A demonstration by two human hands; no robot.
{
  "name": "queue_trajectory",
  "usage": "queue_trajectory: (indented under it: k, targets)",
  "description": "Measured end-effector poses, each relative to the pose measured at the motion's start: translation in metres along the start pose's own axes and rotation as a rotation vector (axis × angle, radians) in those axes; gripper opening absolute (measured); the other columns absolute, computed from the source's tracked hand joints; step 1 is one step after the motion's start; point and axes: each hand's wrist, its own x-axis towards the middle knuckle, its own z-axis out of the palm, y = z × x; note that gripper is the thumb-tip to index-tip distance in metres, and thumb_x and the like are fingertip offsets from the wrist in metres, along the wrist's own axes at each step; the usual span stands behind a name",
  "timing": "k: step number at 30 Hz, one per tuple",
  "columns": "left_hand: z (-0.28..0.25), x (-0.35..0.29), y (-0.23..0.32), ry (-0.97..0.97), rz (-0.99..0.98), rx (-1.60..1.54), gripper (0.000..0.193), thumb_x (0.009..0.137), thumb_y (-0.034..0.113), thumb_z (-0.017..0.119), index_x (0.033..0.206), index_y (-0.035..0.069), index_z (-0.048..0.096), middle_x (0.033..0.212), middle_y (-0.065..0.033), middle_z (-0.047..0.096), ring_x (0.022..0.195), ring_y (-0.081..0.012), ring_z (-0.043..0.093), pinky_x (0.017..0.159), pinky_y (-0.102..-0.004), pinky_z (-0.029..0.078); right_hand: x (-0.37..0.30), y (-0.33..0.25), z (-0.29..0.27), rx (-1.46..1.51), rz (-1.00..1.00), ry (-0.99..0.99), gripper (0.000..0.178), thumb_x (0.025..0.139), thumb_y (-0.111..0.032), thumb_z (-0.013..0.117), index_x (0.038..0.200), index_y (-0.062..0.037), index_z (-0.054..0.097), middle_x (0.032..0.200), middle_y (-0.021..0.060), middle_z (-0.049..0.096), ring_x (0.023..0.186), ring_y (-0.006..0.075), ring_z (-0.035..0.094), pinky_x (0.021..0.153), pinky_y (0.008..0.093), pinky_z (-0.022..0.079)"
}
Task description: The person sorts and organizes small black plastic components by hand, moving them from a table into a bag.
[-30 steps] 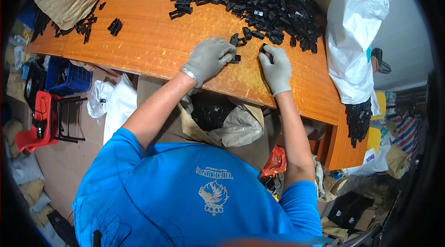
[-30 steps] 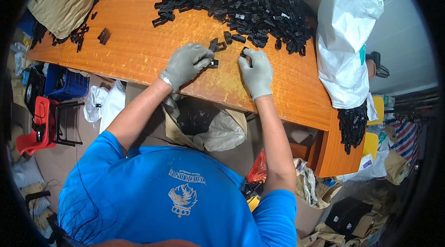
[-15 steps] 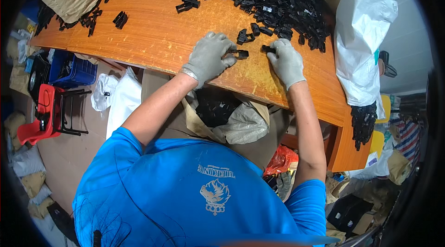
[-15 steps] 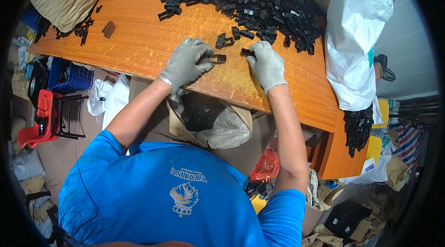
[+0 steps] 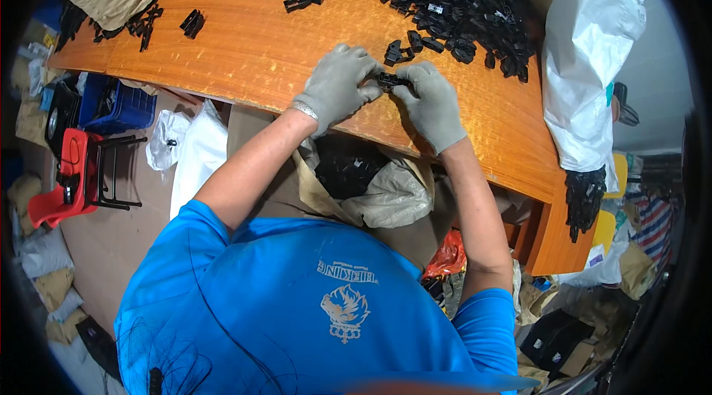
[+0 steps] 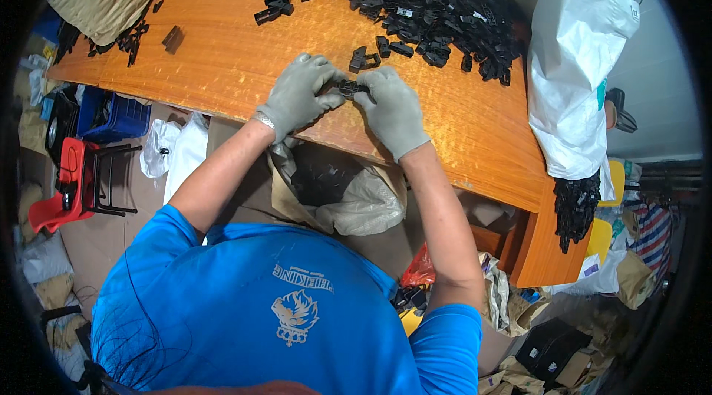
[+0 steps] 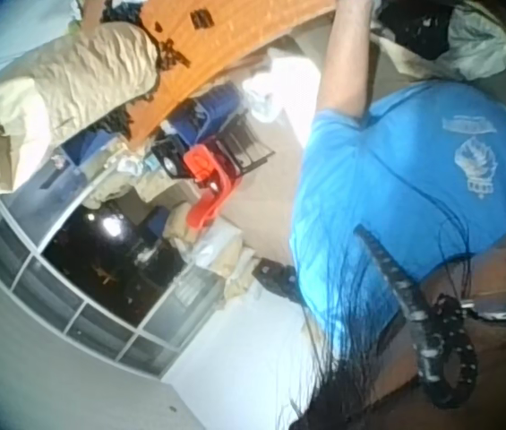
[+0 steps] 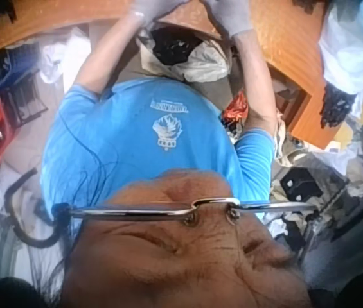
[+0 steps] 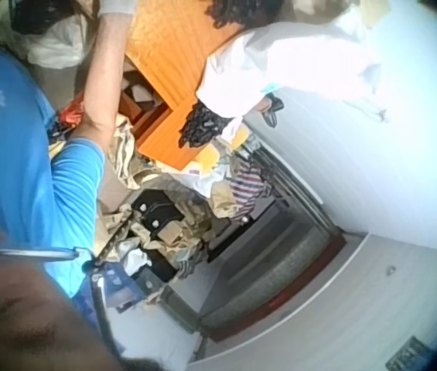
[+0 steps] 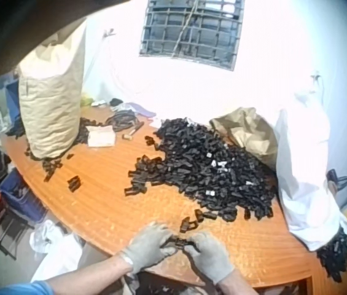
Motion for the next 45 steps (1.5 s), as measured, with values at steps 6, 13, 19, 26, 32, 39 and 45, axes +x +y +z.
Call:
queue_trajectory:
  k: [6,13,19,26,32,39,45]
  targets:
    - [0.001,-0.001,-0.006,-0.014,0.006,-0.054,0.033,0.092,0.031,0.081,0.117,0.011,0.079,0.114,-0.0122,0.071,0.112,-0.0352,0.063,0.102,-0.0456,0.051,0.002,0.002,0.007,-0.024,-0.045,0.005,0.021,0.091,-0.015,0.08,0.111,-0.0133,0.076,0.108,0.0121,0.07,0.101,0.0354,0.071,0.086,0.0465,0.059]
    - [-0.018,0.019,0.006,-0.164,-0.192,-0.172,0.028,0.096,0.036,0.076,0.102,0.009,0.08,0.107,-0.0143,0.076,0.109,-0.0398,0.067,0.098,-0.0493,0.054,0.002,-0.001,0.003,0.19,0.082,-0.039,0.02,0.088,-0.016,0.084,0.106,-0.0079,0.08,0.108,0.0155,0.073,0.101,0.0355,0.072,0.089,0.0444,0.058]
    - [-0.019,0.014,0.012,-0.216,-0.146,-0.088,0.019,0.091,0.027,0.08,0.095,0.009,0.077,0.102,-0.0131,0.075,0.109,-0.0391,0.067,0.095,-0.048,0.052,-0.002,0.001,-0.002,0.24,0.147,-0.068,0.022,0.087,-0.018,0.085,0.103,-0.0037,0.082,0.106,0.0181,0.076,0.101,0.0344,0.074,0.09,0.041,0.058]
    - [-0.027,0.009,0.02,-0.164,-0.129,-0.157,0.034,0.099,0.033,0.077,0.125,0.011,0.075,0.114,-0.0128,0.072,0.115,-0.0348,0.067,0.101,-0.0467,0.053,0.001,0.045,-0.03,0.133,0.204,-0.013,0.018,0.094,-0.021,0.078,0.105,-0.0075,0.083,0.108,0.0156,0.078,0.101,0.0352,0.075,0.09,0.0439,0.059]
    - [-0.009,0.05,0.028,-0.05,-0.148,0.028,0.051,0.099,0.029,0.076,0.146,0.015,0.064,0.126,-0.0158,0.07,0.124,-0.037,0.065,0.105,-0.0477,0.053,0.05,0.066,-0.008,-0.282,0.108,0.159,0.023,0.096,-0.017,0.076,0.119,-0.0142,0.078,0.119,0.014,0.071,0.1,0.0375,0.074,0.088,0.0488,0.06]
    - [0.009,0.057,0.004,0.015,-0.176,-0.127,0.038,0.099,0.021,0.074,0.135,0.009,0.07,0.123,-0.0181,0.073,0.119,-0.0382,0.069,0.105,-0.0465,0.054,0.059,0.062,-0.01,-0.384,0.209,-0.002,0.03,0.098,-0.022,0.074,0.126,-0.0119,0.074,0.115,0.0185,0.071,0.102,0.0397,0.075,0.088,0.0505,0.061]
    - [0.004,0.05,0.007,0.075,-0.233,-0.282,0.035,0.099,0.018,0.073,0.131,0.004,0.071,0.126,-0.0186,0.073,0.12,-0.0378,0.07,0.105,-0.0443,0.055,0.038,0.032,-0.02,-0.378,0.278,0.079,0.037,0.098,-0.024,0.074,0.134,-0.0124,0.069,0.127,0.0172,0.068,0.104,0.0414,0.074,0.091,0.0509,0.06]
